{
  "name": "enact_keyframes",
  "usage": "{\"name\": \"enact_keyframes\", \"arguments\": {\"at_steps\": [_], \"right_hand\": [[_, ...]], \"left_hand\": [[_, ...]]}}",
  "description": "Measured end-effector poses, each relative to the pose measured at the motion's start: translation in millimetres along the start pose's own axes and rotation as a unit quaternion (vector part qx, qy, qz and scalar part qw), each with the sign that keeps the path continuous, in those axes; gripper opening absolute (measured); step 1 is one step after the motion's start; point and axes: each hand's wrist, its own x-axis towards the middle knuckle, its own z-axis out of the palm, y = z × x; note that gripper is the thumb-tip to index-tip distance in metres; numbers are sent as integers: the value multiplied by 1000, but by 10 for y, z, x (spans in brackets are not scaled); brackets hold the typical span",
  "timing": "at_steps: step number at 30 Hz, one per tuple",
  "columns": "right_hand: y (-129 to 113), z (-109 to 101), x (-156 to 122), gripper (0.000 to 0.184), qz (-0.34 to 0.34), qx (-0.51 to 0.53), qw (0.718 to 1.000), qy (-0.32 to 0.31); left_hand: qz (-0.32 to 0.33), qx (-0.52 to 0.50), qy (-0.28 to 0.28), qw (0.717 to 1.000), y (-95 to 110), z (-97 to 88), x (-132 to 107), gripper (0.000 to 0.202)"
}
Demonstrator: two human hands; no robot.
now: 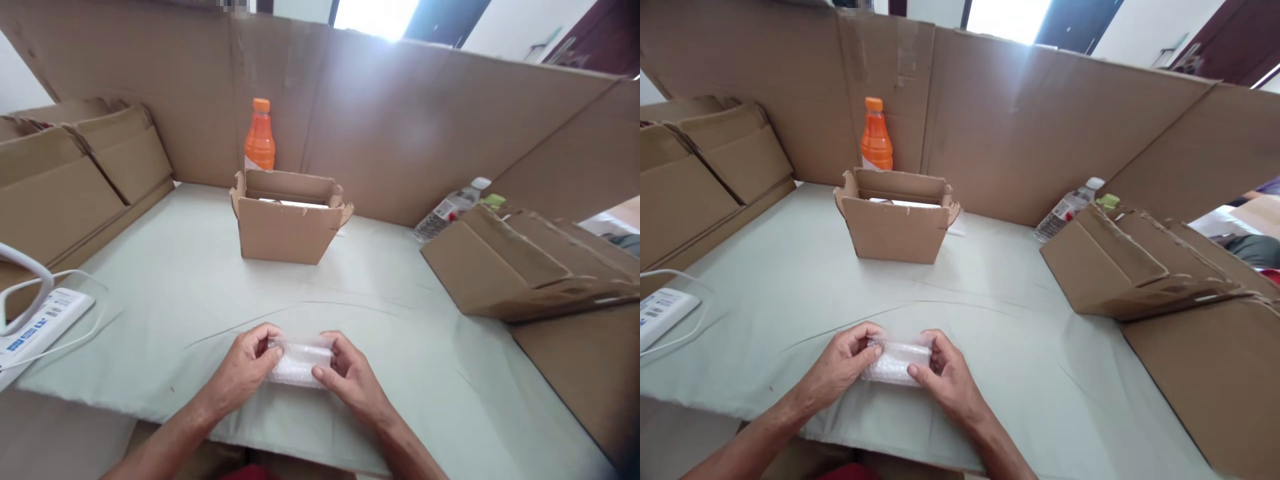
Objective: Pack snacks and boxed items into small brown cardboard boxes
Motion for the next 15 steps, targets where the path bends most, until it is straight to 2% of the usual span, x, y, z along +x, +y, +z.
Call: {"name": "enact_keyframes", "arguments": {"at_steps": [3,7,9,10,13,15], "right_hand": [[27,-6,12,26,-32,-96,994,38],[-18,-44,71,28,-48,-114,990,67],[-57,-87,108,27,-45,-111,990,78],[-76,-111,127,27,-42,-114,989,83],[-114,-179,177,30,-37,-138,985,98],[-137,-213,205,30,-42,-154,982,98]], "left_hand": [[4,25,-27,999,-7,-7,77,14],[20,98,-27,995,99,-90,196,19],[91,156,37,983,232,-195,291,24],[147,184,96,967,318,-264,359,28],[299,242,286,878,611,-506,660,44],[348,264,347,830,784,-658,913,54]]}}
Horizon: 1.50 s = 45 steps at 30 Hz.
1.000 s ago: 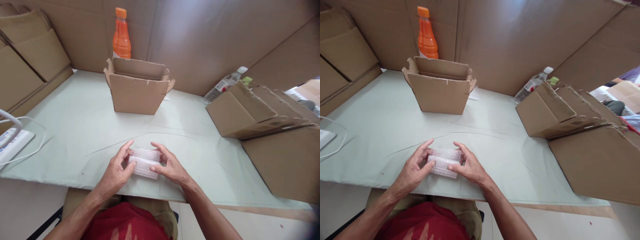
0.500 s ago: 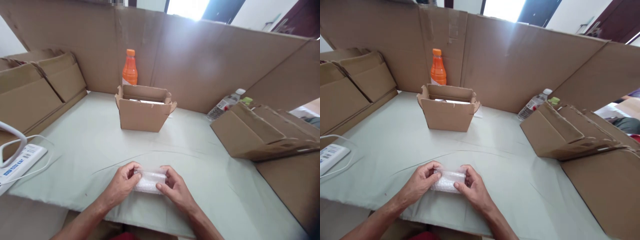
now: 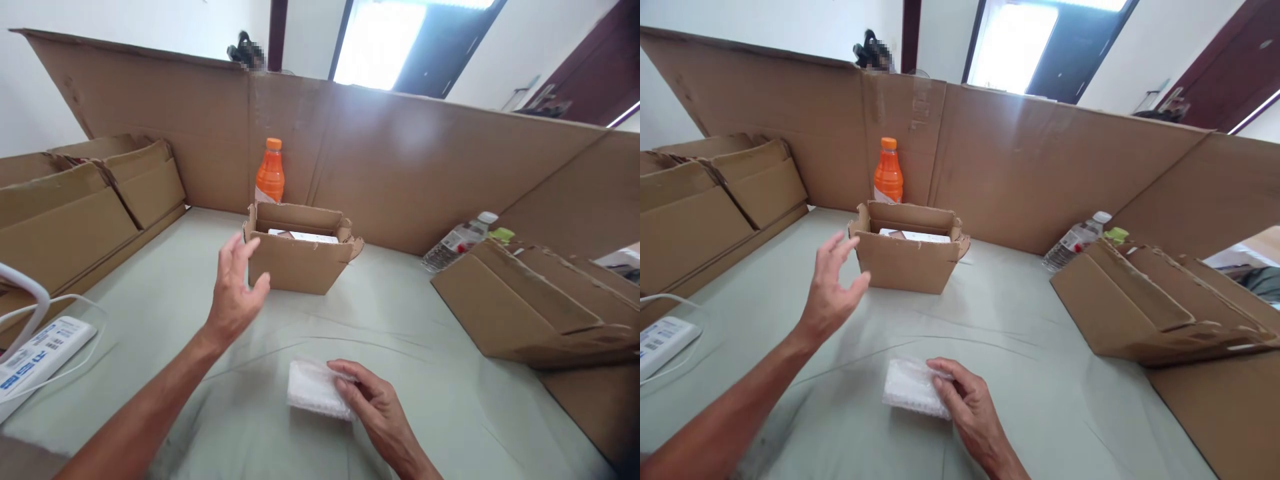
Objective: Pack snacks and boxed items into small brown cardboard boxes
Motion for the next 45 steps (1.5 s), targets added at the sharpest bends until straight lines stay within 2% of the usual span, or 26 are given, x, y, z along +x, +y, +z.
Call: {"name": "enact_keyframes", "arguments": {"at_steps": [2,3,5,7,10,13,15,18,22,25,28,30,33,36,40,45], "right_hand": [[-24,-48,34,30,-12,-15,1000,-2],[-47,-87,51,29,-19,-26,999,-1],[-123,-209,94,29,-34,-50,998,11],[-265,-385,162,29,-41,-63,996,46],[-642,-657,364,32,-55,-64,988,126],[-1164,-760,752,30,-118,-98,972,180],[-1486,-687,1104,24,-170,-128,964,162],[-1787,-422,1674,22,-182,-149,968,82],[-1923,24,2263,28,-114,-233,965,-26],[-1995,338,2503,27,-96,-359,926,-63],[-2065,602,2628,24,-95,-481,866,-99],[-2082,731,2669,22,-95,-516,843,-115],[-2059,825,2675,27,-105,-512,843,-128],[-2017,808,2631,24,-119,-498,847,-144],[-1965,768,2572,25,-114,-496,848,-145],[-1906,875,2617,19,-97,-509,840,-157]], "left_hand": [[33,20,18,999,-97,83,249,54],[50,27,24,998,-139,124,329,47],[83,33,48,995,-200,188,397,29],[111,23,82,990,-235,226,365,19],[128,-2,106,986,-264,254,237,18],[122,-20,113,986,-296,289,130,19],[114,-31,120,986,-318,323,87,19],[105,-38,124,986,-343,366,52,19],[98,-45,126,986,-364,388,28,20],[99,-55,122,986,-379,394,16,23],[100,-66,118,986,-389,398,14,27],[102,-79,117,985,-397,399,22,40],[86,-103,121,983,-430,414,36,68],[33,-123,121,984,-497,464,35,80],[-19,-132,110,985,-589,550,10,73],[-22,-129,110,985,-631,589,-2,55]]}}
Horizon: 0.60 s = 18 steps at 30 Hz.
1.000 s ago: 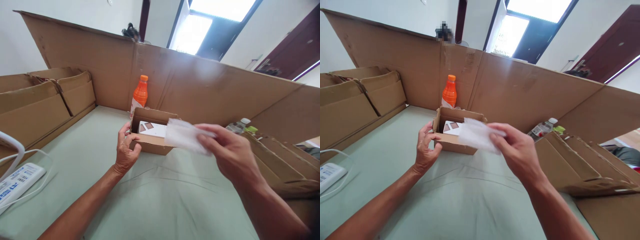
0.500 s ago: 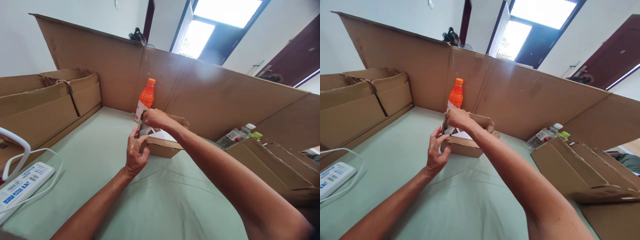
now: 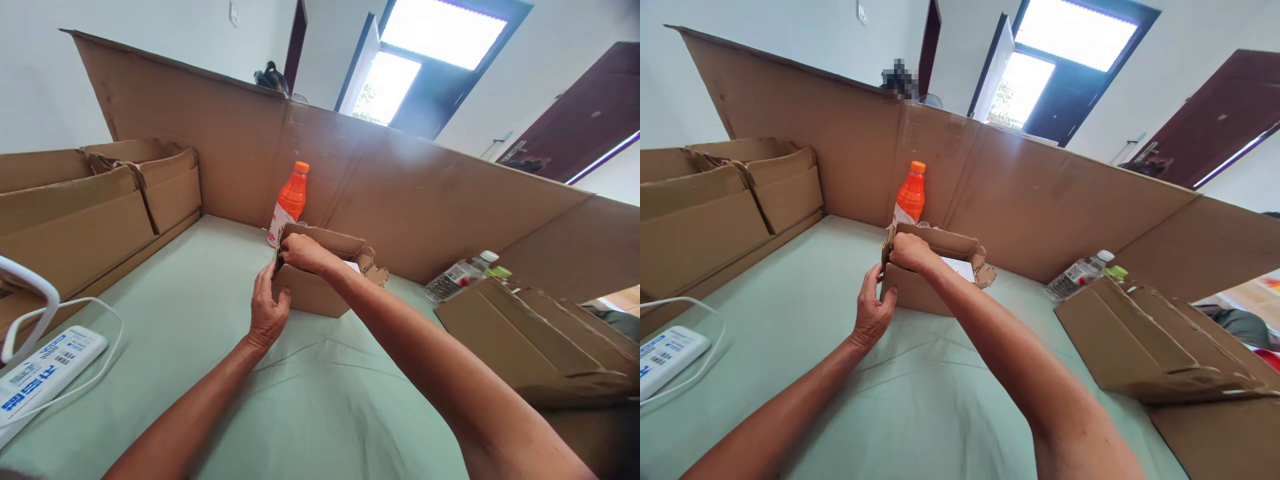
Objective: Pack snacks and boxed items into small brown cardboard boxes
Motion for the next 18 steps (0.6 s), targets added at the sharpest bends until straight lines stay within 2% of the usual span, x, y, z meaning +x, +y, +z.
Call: {"name": "enact_keyframes", "arguments": {"at_steps": [3,5,7,9,11,13,15,18], "right_hand": [[-26,-47,29,15,-16,5,1000,-11],[10,-127,-56,16,-34,15,999,-7],[123,-190,-269,22,-41,65,995,60],[323,-165,-607,25,-30,160,965,208],[600,-10,-1013,24,-7,244,895,374],[911,264,-1393,21,40,271,835,477],[1187,599,-1664,24,108,303,807,496],[1393,1047,-1786,44,170,365,825,396]], "left_hand": [[-6,-3,-4,1000,-30,-3,-3,52],[-15,-1,-6,1000,-59,-7,-9,51],[-26,-1,-8,1000,-85,-11,-15,50],[-38,-3,-9,999,-100,-12,-20,50],[-49,-8,-10,999,-108,-9,-24,51],[-61,-13,-11,998,-117,-3,-33,50],[-76,-15,-13,997,-132,3,-50,50],[-103,-14,-18,994,-164,1,-88,50]]}}
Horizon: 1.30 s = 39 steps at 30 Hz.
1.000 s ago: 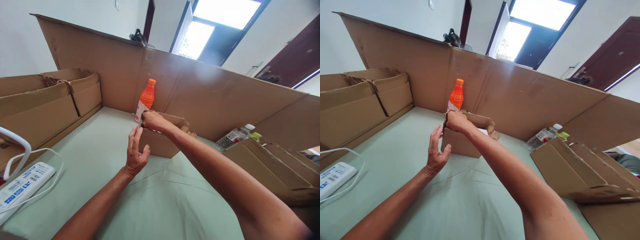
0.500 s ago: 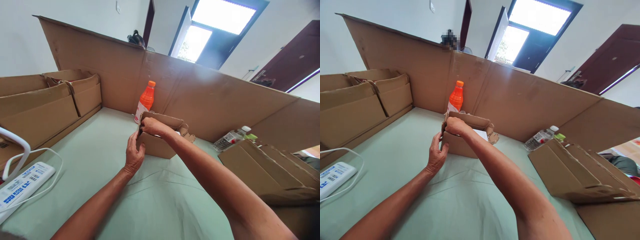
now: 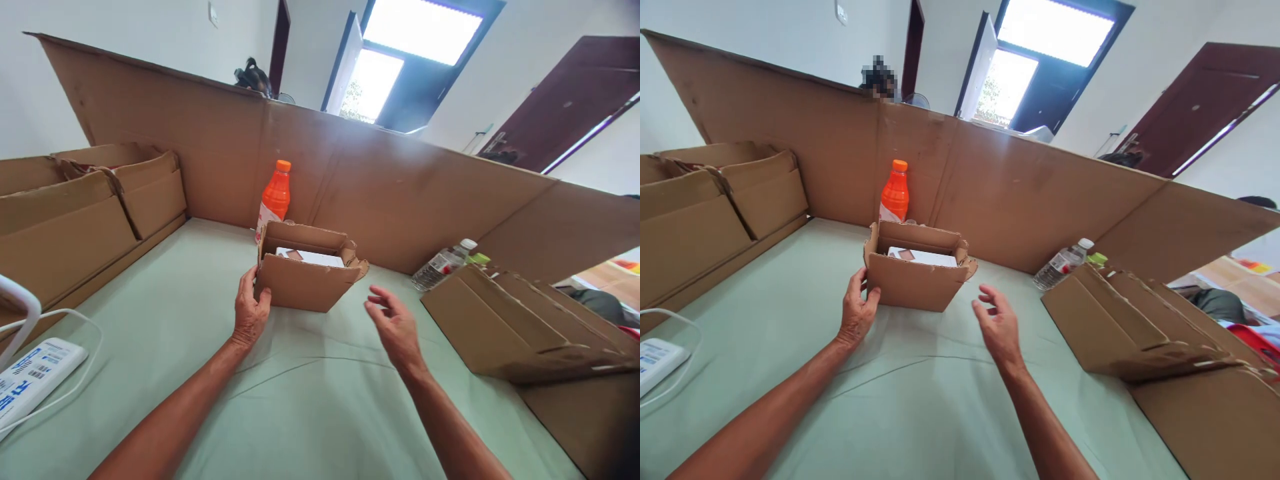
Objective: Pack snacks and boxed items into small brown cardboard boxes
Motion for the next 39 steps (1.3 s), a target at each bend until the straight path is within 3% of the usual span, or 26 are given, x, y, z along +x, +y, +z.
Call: {"name": "enact_keyframes", "arguments": {"at_steps": [4,7,10,14,18,21,24,28,31,36,39], "right_hand": [[176,340,-30,59,35,41,992,-112],[190,584,54,51,46,55,988,-133],[207,660,84,41,61,47,989,-125],[229,409,-148,37,62,36,991,-117],[363,-154,-751,38,59,-5,995,-84],[504,-593,-1268,36,30,-51,997,-56],[560,-853,-1656,35,-12,-91,995,-26],[501,-860,-1906,32,-31,-109,994,0],[487,-779,-1931,36,-18,-74,996,-40],[578,-751,-1675,98,18,72,984,-165],[561,-741,-1431,120,-7,145,964,-224]], "left_hand": [[-36,4,-13,999,-48,-10,-35,52],[-60,6,-25,998,-65,-2,-39,55],[-84,8,-34,996,-11,11,-52,58],[-109,8,-64,992,249,-71,-291,58],[-142,-11,-172,975,573,-366,-962,58],[-115,3,-230,966,754,-653,-1525,63],[-92,29,-267,959,871,-881,-1870,63],[-144,50,-276,949,900,-1045,-1928,54],[-202,55,-248,946,861,-1125,-1824,50],[-232,50,-218,947,920,-1163,-1741,61],[-252,41,-209,944,993,-1152,-1760,68]]}}
